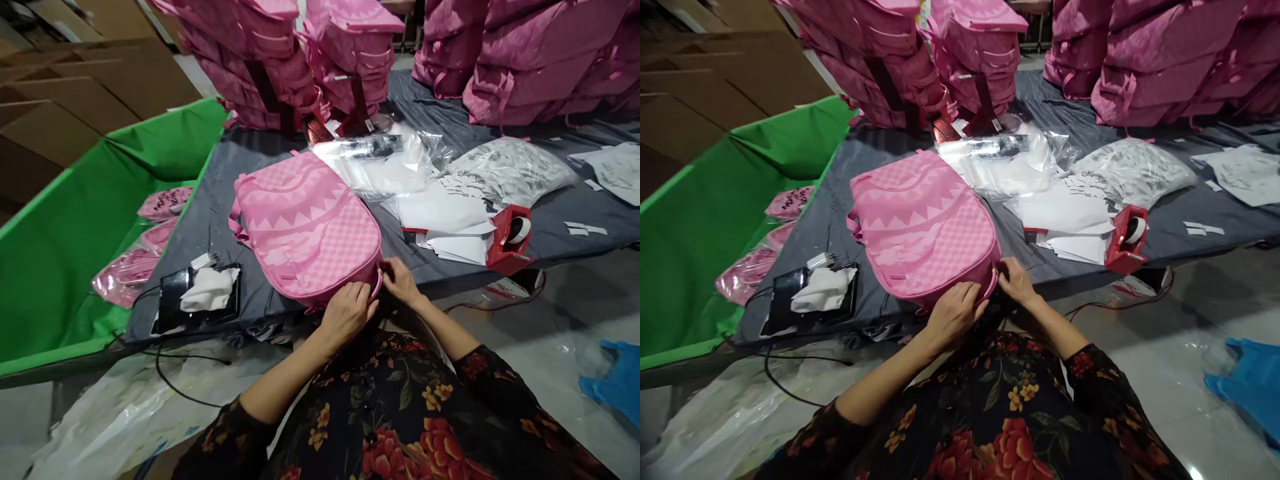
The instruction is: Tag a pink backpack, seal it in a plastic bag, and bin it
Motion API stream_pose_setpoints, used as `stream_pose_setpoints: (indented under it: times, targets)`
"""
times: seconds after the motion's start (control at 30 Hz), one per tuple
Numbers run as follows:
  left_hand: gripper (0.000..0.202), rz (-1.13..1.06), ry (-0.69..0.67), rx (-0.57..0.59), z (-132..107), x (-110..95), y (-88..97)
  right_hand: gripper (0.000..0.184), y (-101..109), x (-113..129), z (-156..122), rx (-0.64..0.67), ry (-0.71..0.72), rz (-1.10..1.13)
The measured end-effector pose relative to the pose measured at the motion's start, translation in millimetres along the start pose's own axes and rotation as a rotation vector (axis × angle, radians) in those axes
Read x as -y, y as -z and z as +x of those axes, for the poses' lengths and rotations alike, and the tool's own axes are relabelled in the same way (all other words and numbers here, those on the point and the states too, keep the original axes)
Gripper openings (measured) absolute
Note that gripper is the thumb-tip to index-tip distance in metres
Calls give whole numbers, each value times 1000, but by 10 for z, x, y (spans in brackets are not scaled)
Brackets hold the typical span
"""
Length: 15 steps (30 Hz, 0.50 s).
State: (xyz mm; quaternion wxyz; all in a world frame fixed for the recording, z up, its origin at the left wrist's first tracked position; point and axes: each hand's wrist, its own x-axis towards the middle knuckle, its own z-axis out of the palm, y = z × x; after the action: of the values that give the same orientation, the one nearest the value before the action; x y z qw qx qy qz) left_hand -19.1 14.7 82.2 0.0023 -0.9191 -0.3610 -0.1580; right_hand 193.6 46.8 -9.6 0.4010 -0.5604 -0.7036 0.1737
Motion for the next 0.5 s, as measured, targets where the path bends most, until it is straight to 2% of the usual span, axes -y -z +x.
stream_pose_setpoints:
  times: [0.03, 0.1, 0.13, 0.2, 0.3, 0.37, 0.5]
  targets:
    - [22, -6, 55, 111, 76, -81, -33, 43, -42, 15, -169, 20, 12, 5]
    - [28, -7, 169, 331, 275, -197, -67, 57, -122, 39, -337, 35, -18, -28]
    - [31, -11, 217, 415, 380, -232, -71, 56, -156, 40, -346, 37, -51, -62]
    - [35, -18, 285, 508, 551, -262, -67, 44, -200, 19, -273, 55, -106, -142]
    - [35, -42, 326, 529, 639, -238, -70, 29, -215, -32, -114, 103, -116, -276]
    - [31, -102, 357, 485, 618, -183, -91, 25, -195, -40, -59, 188, -147, -326]
    - [42, -354, 358, 330, 665, 4, -179, 20, -161, 77, -121, 365, -294, -166]
